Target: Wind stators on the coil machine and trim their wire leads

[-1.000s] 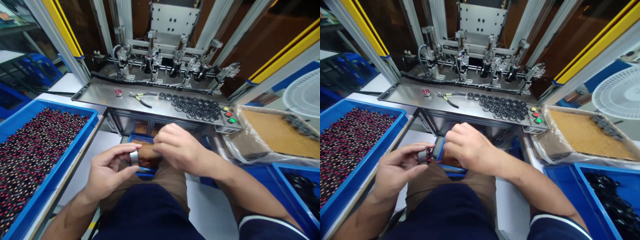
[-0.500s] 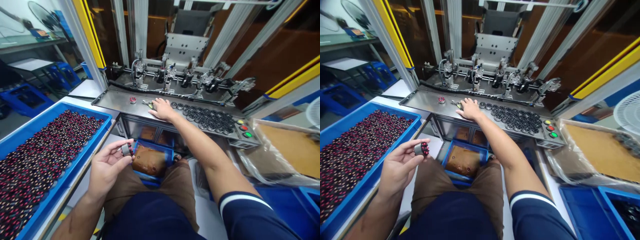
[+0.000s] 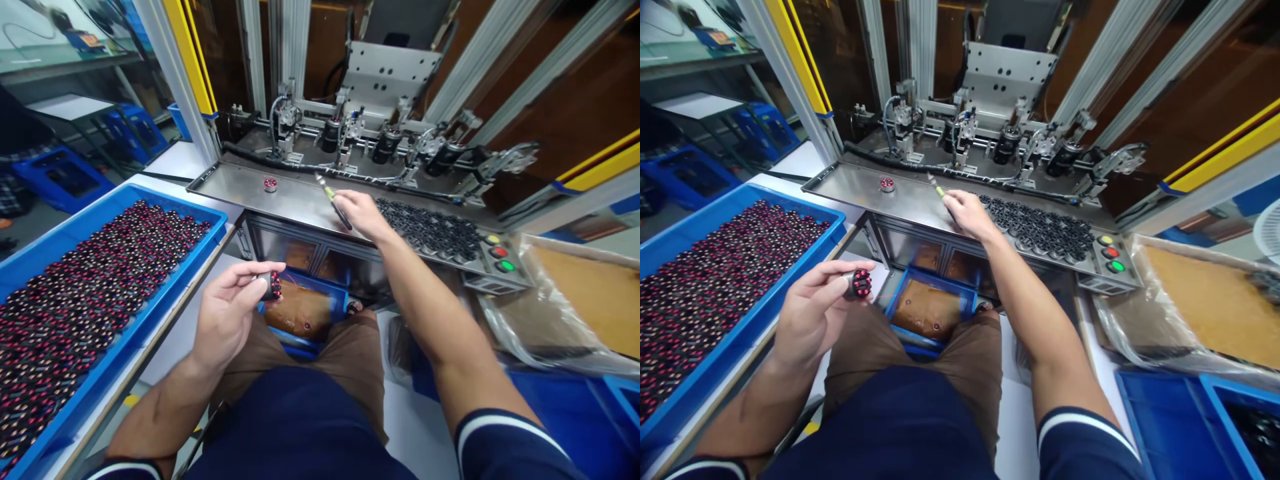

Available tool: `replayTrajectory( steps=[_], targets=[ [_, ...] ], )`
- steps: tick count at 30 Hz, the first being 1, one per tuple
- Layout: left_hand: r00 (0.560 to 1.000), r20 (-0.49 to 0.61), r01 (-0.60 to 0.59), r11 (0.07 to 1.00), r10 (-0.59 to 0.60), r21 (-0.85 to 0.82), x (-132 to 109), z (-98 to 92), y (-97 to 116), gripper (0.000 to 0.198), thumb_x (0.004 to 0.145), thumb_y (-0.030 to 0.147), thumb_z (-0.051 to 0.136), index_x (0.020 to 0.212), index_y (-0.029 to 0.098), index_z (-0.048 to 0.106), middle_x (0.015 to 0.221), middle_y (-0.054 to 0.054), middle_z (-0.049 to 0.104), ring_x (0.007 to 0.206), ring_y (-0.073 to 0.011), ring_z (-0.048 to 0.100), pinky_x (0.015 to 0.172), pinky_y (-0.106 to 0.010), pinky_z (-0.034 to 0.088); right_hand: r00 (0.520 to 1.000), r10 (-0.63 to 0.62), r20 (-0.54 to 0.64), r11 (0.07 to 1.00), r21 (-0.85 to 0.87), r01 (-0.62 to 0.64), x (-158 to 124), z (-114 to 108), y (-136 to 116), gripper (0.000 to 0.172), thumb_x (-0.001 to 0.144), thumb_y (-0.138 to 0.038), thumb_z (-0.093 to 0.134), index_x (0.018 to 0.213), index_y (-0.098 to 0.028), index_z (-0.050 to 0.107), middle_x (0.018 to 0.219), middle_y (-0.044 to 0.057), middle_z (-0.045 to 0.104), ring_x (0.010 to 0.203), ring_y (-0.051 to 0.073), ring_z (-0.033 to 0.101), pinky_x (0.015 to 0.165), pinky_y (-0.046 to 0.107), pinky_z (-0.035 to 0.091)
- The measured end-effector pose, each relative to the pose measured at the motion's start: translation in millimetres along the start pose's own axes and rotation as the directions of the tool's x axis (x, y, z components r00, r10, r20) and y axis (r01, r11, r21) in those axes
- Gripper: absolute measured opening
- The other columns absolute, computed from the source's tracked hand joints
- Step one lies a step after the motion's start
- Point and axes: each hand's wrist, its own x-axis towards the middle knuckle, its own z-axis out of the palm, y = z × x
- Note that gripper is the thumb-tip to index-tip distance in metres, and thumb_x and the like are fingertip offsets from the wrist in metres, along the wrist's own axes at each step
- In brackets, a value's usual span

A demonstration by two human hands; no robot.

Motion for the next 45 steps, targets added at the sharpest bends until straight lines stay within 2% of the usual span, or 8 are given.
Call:
replayTrajectory(
  steps=[2,4,6,9,12,21,30,45],
  targets=[
    [1.0,-0.015,0.004,1.0,-0.004,0.009,-0.1,1.5,-0.7,0.014,0.082,0.022,0.07,0.095,0.017,0.073,0.103,-0.008,0.076,0.077,-0.0149,0.071,0.062,-0.022,0.06,1.0,0.019,-0.004,0.965,0.261,-0.017,-33.1,-5.2,-9.4,0.057,0.098,-0.058,0.024,0.116,-0.015,0.056,0.092,0.01,0.067,0.076,0.018,0.064,0.074,0.034,0.054],
    [1.0,-0.01,0.015,1.0,-0.015,0.014,1.1,2.7,-1.4,0.016,0.083,0.023,0.069,0.097,0.017,0.073,0.106,-0.009,0.076,0.077,-0.0148,0.072,0.063,-0.022,0.06,0.998,0.026,0.052,0.758,0.65,-0.053,-81.0,-6.1,-23.9,0.048,0.094,-0.056,0.039,0.117,-0.016,0.054,0.093,0.009,0.066,0.073,0.017,0.063,0.071,0.033,0.053],
    [0.999,0.016,0.031,0.999,-0.032,0.007,3.0,4.3,-2.3,0.02,0.082,0.023,0.07,0.102,0.017,0.073,0.11,-0.01,0.075,0.075,-0.0142,0.072,0.064,-0.022,0.06,0.994,-0.025,0.106,0.62,0.781,-0.068,-136.2,-2.3,-41.0,0.042,0.089,-0.038,0.059,0.125,-0.018,0.051,0.099,0.008,0.063,0.077,0.016,0.062,0.073,0.032,0.052],
    [0.996,0.063,0.06,0.998,-0.06,-0.004,6.1,8.8,-5.1,0.032,0.076,0.017,0.076,0.108,0.019,0.071,0.114,-0.009,0.074,0.075,-0.0143,0.073,0.067,-0.022,0.061,0.991,-0.12,0.063,0.69,0.723,0.038,-207.0,9.9,-63.6,0.062,0.083,-0.012,0.059,0.141,-0.023,0.039,0.094,0.004,0.061,0.081,0.016,0.061,0.077,0.032,0.052],
    [0.993,0.09,0.075,0.997,-0.076,0.008,7.4,16.5,-9.7,0.034,0.075,0.012,0.076,0.108,0.019,0.07,0.112,-0.008,0.075,0.074,-0.0128,0.073,0.067,-0.02,0.062,0.971,-0.239,0.014,0.809,0.556,0.191,-239.7,24.2,-75.2,0.069,0.076,-0.003,0.056,0.141,-0.021,0.042,0.093,0.006,0.061,0.083,0.018,0.06,0.079,0.035,0.052],
    [0.982,0.185,-0.038,0.996,0.023,0.079,-3.7,25.3,-14.7,0.038,0.076,0.007,0.074,0.112,0.02,0.069,0.116,-0.008,0.073,0.096,-0.0161,0.072,0.079,-0.021,0.061,0.956,-0.295,0.003,0.794,0.556,0.243,-223.1,39.3,-75.0,0.083,0.069,-0.005,0.052,0.148,-0.017,0.033,0.113,0.013,0.055,0.102,0.023,0.055,0.091,0.042,0.051],
    [0.984,0.175,-0.048,0.989,0.022,0.141,-10.1,22.3,-10.8,0.038,0.076,0.008,0.074,0.112,0.02,0.07,0.115,-0.01,0.073,0.095,-0.0169,0.072,0.08,-0.023,0.061,0.95,-0.307,-0.052,0.782,0.555,0.283,-221.1,43.1,-79.3,0.08,0.068,-0.005,0.052,0.146,-0.02,0.039,0.094,0.008,0.057,0.082,0.02,0.054,0.07,0.035,0.051],
    [0.982,0.185,-0.068,0.988,0.041,0.138,-8.8,19.8,-14.2,0.039,0.075,0.008,0.075,0.112,0.021,0.07,0.116,-0.008,0.073,0.098,-0.0165,0.072,0.087,-0.024,0.059,0.952,-0.293,-0.089,0.832,0.466,0.3,-224.6,42.3,-76.3,0.075,0.07,-0.004,0.05,0.142,-0.02,0.044,0.082,0.005,0.058,0.069,0.018,0.053,0.06,0.031,0.047]
  ],
)
